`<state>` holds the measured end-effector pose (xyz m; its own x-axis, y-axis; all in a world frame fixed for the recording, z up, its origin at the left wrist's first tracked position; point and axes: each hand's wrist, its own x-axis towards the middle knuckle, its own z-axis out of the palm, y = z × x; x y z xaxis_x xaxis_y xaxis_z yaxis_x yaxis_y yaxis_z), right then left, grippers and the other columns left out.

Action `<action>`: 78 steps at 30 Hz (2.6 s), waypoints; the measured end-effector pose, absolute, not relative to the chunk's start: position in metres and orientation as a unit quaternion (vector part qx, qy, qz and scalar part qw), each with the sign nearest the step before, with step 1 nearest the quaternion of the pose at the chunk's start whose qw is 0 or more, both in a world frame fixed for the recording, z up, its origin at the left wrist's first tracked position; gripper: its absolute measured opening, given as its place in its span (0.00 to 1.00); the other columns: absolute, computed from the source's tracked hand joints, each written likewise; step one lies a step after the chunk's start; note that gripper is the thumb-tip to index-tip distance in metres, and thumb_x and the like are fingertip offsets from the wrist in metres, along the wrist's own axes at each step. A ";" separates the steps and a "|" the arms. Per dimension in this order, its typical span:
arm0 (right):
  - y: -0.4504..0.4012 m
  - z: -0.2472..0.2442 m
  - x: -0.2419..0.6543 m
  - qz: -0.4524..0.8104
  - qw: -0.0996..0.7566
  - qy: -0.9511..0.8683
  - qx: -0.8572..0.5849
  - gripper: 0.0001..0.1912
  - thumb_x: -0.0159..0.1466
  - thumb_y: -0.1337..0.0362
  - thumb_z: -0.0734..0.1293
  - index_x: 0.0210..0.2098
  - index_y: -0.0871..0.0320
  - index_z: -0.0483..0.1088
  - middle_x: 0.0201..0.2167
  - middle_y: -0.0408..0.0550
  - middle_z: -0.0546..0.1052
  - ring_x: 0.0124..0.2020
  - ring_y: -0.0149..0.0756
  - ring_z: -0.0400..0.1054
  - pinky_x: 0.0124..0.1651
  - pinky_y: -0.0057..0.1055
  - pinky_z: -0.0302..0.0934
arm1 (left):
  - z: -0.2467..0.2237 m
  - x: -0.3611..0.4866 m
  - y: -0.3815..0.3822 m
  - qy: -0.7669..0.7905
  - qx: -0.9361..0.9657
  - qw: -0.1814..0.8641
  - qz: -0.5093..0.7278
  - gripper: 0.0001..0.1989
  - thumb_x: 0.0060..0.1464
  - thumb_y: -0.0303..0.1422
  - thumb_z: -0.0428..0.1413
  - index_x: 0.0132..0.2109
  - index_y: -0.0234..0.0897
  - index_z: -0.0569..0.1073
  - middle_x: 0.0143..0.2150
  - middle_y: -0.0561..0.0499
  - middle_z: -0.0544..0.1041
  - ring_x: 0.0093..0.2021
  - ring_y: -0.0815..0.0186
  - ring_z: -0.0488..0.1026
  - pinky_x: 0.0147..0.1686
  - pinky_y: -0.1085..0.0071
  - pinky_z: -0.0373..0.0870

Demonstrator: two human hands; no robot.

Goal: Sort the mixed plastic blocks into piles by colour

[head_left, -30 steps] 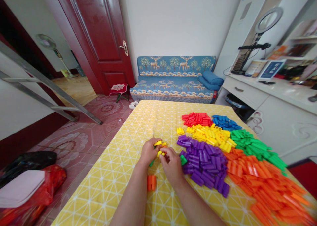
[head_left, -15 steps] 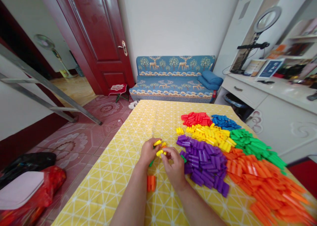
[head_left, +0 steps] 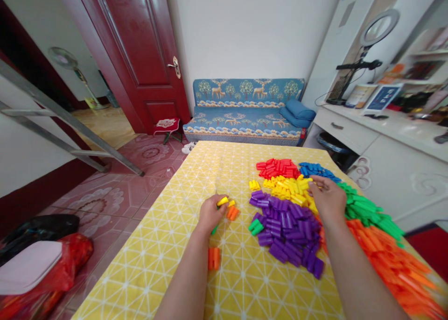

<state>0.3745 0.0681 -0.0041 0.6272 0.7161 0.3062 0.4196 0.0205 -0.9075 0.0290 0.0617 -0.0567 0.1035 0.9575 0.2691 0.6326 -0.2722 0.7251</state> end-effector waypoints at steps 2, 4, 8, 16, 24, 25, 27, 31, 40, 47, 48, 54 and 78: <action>0.073 -0.010 0.387 0.127 0.548 -0.402 -0.722 0.20 0.54 0.60 0.65 0.44 0.63 0.73 0.32 0.52 0.77 0.24 0.35 0.72 0.29 0.32 0.69 | -0.056 0.029 0.062 0.564 0.708 0.220 0.364 0.13 0.52 0.29 0.57 0.45 0.40 0.78 0.43 0.49 0.81 0.43 0.62 0.76 0.45 0.68 0.69; 0.075 -0.016 0.392 0.124 0.530 -0.401 -0.737 0.21 0.53 0.60 0.65 0.44 0.65 0.73 0.30 0.53 0.77 0.24 0.37 0.72 0.29 0.34 0.69 | -0.056 0.029 0.062 0.562 0.709 0.220 0.365 0.13 0.52 0.29 0.57 0.45 0.40 0.78 0.43 0.49 0.81 0.43 0.62 0.76 0.45 0.68 0.69; 0.069 -0.021 0.390 0.068 0.492 -0.425 -0.756 0.19 0.50 0.61 0.67 0.40 0.63 0.74 0.32 0.55 0.77 0.34 0.45 0.73 0.41 0.44 0.68 | -0.057 0.028 0.062 0.551 0.712 0.223 0.373 0.13 0.52 0.29 0.57 0.45 0.39 0.78 0.43 0.49 0.81 0.43 0.62 0.76 0.45 0.68 0.69; 0.029 0.007 0.302 -0.008 0.549 -0.533 -0.644 0.17 0.59 0.60 0.63 0.45 0.61 0.72 0.47 0.56 0.70 0.30 0.33 0.69 0.39 0.36 0.68 | -0.059 0.028 0.062 0.552 0.709 0.232 0.373 0.13 0.52 0.31 0.57 0.45 0.39 0.78 0.43 0.48 0.81 0.42 0.61 0.76 0.44 0.68 0.70; 0.001 -0.019 0.173 0.252 0.446 -0.685 -0.518 0.20 0.57 0.73 0.61 0.48 0.57 0.70 0.51 0.53 0.68 0.37 0.33 0.71 0.43 0.34 0.69 | -0.052 0.028 0.059 0.524 0.737 0.241 0.354 0.20 0.44 0.29 0.62 0.48 0.39 0.77 0.45 0.48 0.80 0.45 0.60 0.75 0.48 0.66 0.69; -0.001 -0.025 0.166 0.255 0.443 -0.680 -0.526 0.23 0.56 0.74 0.61 0.50 0.56 0.69 0.53 0.54 0.67 0.37 0.34 0.71 0.44 0.35 0.69 | -0.050 0.028 0.058 0.522 0.742 0.237 0.347 0.20 0.44 0.28 0.62 0.48 0.39 0.77 0.45 0.48 0.80 0.45 0.60 0.75 0.48 0.66 0.69; -0.002 -0.037 0.157 0.252 0.445 -0.661 -0.549 0.27 0.55 0.74 0.62 0.54 0.56 0.66 0.58 0.56 0.63 0.39 0.36 0.71 0.44 0.37 0.69 | -0.049 0.028 0.058 0.528 0.743 0.231 0.341 0.19 0.46 0.26 0.60 0.47 0.39 0.78 0.44 0.48 0.80 0.45 0.61 0.75 0.47 0.66 0.69; -0.006 -0.054 0.151 0.262 0.453 -0.638 -0.564 0.29 0.55 0.74 0.62 0.57 0.57 0.64 0.62 0.60 0.59 0.36 0.36 0.72 0.44 0.42 0.69 | -0.050 0.030 0.059 0.544 0.730 0.228 0.346 0.19 0.46 0.23 0.55 0.46 0.40 0.78 0.44 0.49 0.80 0.44 0.61 0.75 0.47 0.67 0.69; -0.015 -0.063 0.148 0.290 0.517 -0.610 -0.526 0.25 0.58 0.72 0.61 0.56 0.58 0.64 0.53 0.56 0.70 0.34 0.33 0.71 0.39 0.34 0.69 | -0.054 0.029 0.061 0.512 0.674 0.322 0.424 0.14 0.52 0.30 0.55 0.47 0.38 0.77 0.47 0.47 0.80 0.48 0.60 0.75 0.50 0.66 0.68; -0.017 -0.057 0.149 0.401 0.536 -0.530 -0.521 0.28 0.63 0.63 0.60 0.62 0.57 0.55 0.42 0.51 0.76 0.20 0.27 0.67 0.20 0.25 0.64 | -0.049 0.029 0.058 0.494 0.658 0.359 0.440 0.14 0.54 0.33 0.54 0.47 0.38 0.76 0.45 0.48 0.80 0.43 0.63 0.75 0.45 0.69 0.70; -0.017 -0.055 0.149 0.411 0.535 -0.520 -0.524 0.30 0.63 0.62 0.60 0.63 0.56 0.52 0.42 0.51 0.76 0.19 0.27 0.66 0.18 0.25 0.64 | -0.049 0.029 0.058 0.494 0.661 0.355 0.438 0.14 0.55 0.33 0.54 0.48 0.38 0.76 0.45 0.49 0.80 0.43 0.63 0.75 0.45 0.70 0.70; -0.014 -0.053 0.150 0.425 0.531 -0.515 -0.522 0.33 0.63 0.62 0.60 0.66 0.55 0.46 0.43 0.50 0.74 0.20 0.26 0.66 0.18 0.24 0.64 | -0.051 0.030 0.057 0.507 0.672 0.356 0.407 0.16 0.55 0.35 0.55 0.49 0.37 0.76 0.43 0.49 0.81 0.40 0.63 0.76 0.43 0.70 0.72; -0.006 -0.054 0.153 0.424 0.533 -0.496 -0.539 0.30 0.63 0.62 0.58 0.64 0.57 0.51 0.38 0.48 0.75 0.15 0.28 0.66 0.16 0.27 0.61 | -0.046 0.030 0.054 0.481 0.706 0.361 0.374 0.16 0.54 0.34 0.56 0.49 0.38 0.78 0.48 0.48 0.80 0.45 0.61 0.77 0.47 0.69 0.72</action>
<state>0.1532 -0.0062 -0.0540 0.1483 0.9864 0.0710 0.0814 0.0594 -0.9949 0.0305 0.0536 -0.0458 0.2579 0.9492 0.1804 0.4087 -0.2763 0.8698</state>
